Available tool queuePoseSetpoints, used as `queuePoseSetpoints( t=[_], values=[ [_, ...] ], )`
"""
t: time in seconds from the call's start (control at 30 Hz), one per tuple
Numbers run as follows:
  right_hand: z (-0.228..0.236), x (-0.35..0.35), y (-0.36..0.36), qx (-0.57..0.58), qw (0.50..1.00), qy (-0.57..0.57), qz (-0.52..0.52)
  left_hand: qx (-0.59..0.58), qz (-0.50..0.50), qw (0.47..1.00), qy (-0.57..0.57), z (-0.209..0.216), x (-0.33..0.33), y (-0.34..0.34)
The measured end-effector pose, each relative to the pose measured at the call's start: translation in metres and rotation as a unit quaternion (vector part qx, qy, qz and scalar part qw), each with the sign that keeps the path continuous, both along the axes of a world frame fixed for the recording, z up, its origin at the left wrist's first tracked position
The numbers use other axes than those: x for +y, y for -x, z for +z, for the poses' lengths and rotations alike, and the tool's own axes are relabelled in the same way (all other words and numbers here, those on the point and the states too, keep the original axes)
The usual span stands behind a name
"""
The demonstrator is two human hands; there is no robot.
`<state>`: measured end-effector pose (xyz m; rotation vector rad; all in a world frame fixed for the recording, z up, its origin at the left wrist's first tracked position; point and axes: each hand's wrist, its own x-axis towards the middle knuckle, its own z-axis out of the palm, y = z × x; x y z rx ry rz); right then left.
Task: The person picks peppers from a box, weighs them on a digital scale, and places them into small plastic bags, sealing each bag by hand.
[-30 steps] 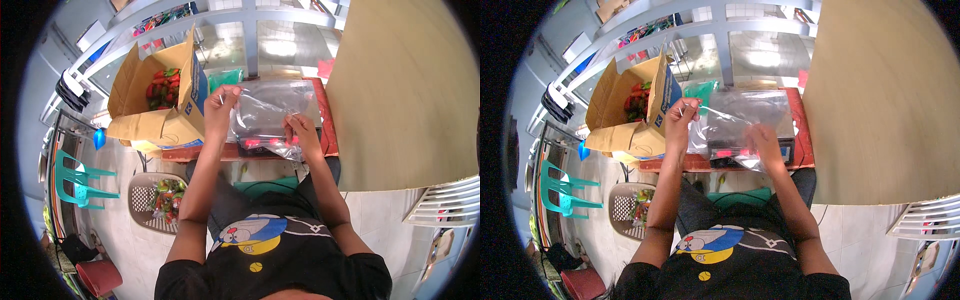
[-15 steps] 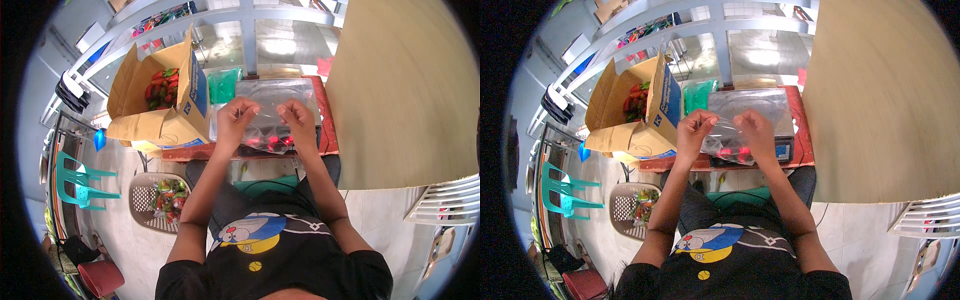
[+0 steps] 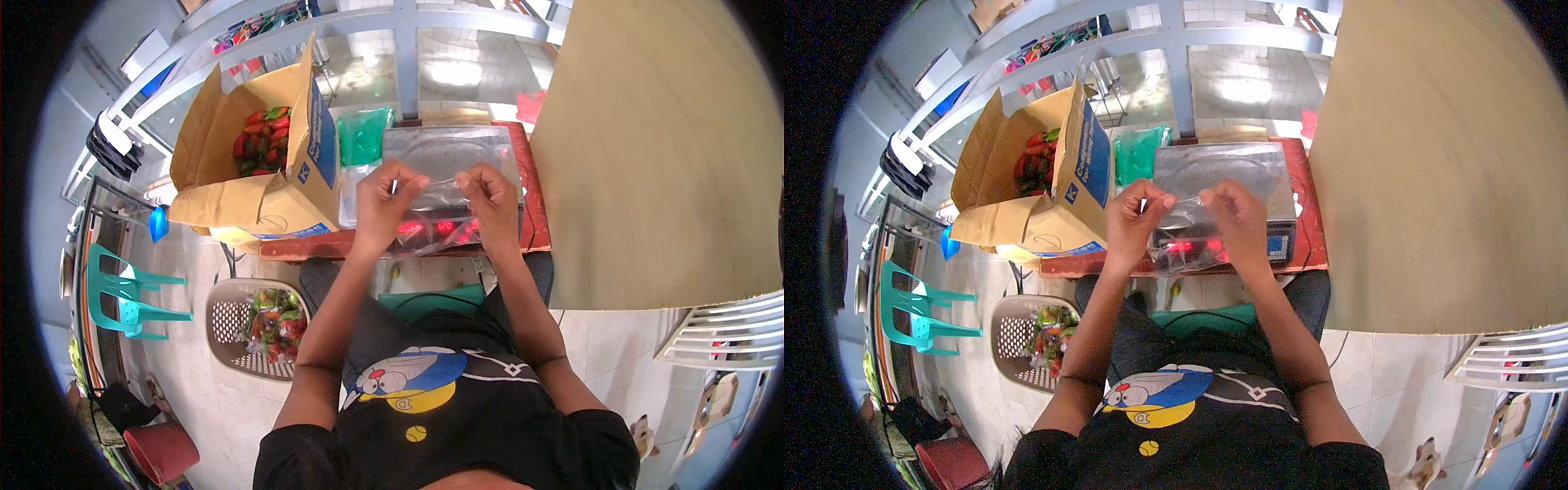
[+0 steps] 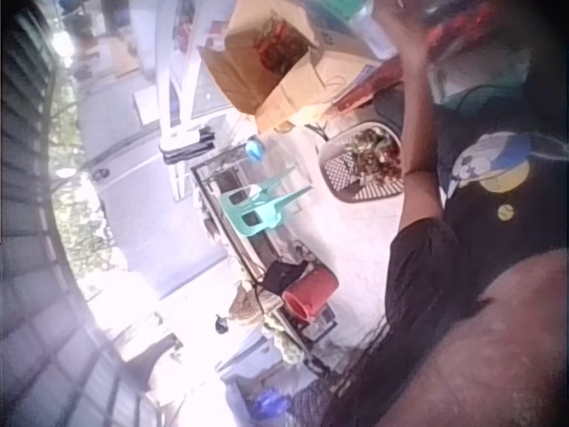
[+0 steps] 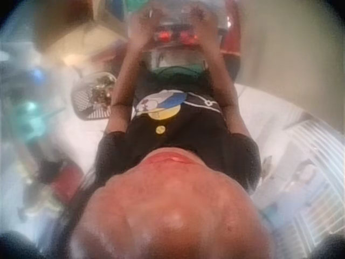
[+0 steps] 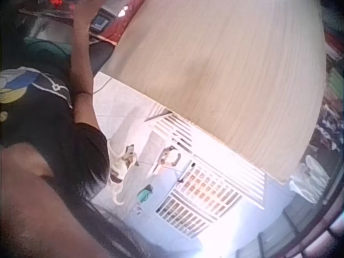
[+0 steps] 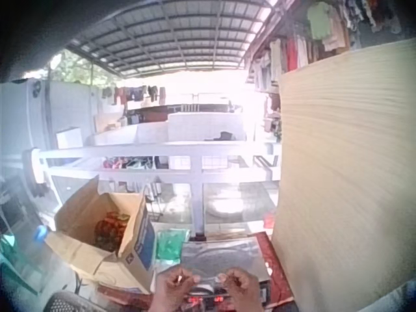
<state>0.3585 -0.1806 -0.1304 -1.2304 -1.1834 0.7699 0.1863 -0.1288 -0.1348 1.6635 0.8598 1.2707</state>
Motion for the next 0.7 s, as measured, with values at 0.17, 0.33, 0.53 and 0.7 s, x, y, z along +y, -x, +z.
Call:
queuePoseSetpoints(
  t=[0.17, 0.33, 0.53, 0.7],
  values=[
    [-0.002, 0.002, 0.008, 0.055, 0.998, 0.022, -0.001, 0.018, 0.002, 0.999, -0.033, -0.007, 0.0, -0.001],
    [0.006, -0.001, 0.002, 0.018, 0.998, 0.018, 0.054, -0.02, -0.073, 0.996, 0.039, 0.016, -0.016, -0.01],
    [0.003, -0.01, -0.017, -0.173, 0.961, 0.066, 0.206, 0.007, 0.004, 1.0, 0.018, 0.022, -0.019, 0.01],
    [-0.03, -0.008, -0.037, -0.164, 0.977, 0.05, 0.129, -0.075, 0.093, 0.992, 0.049, 0.031, -0.03, 0.045]
  ],
)
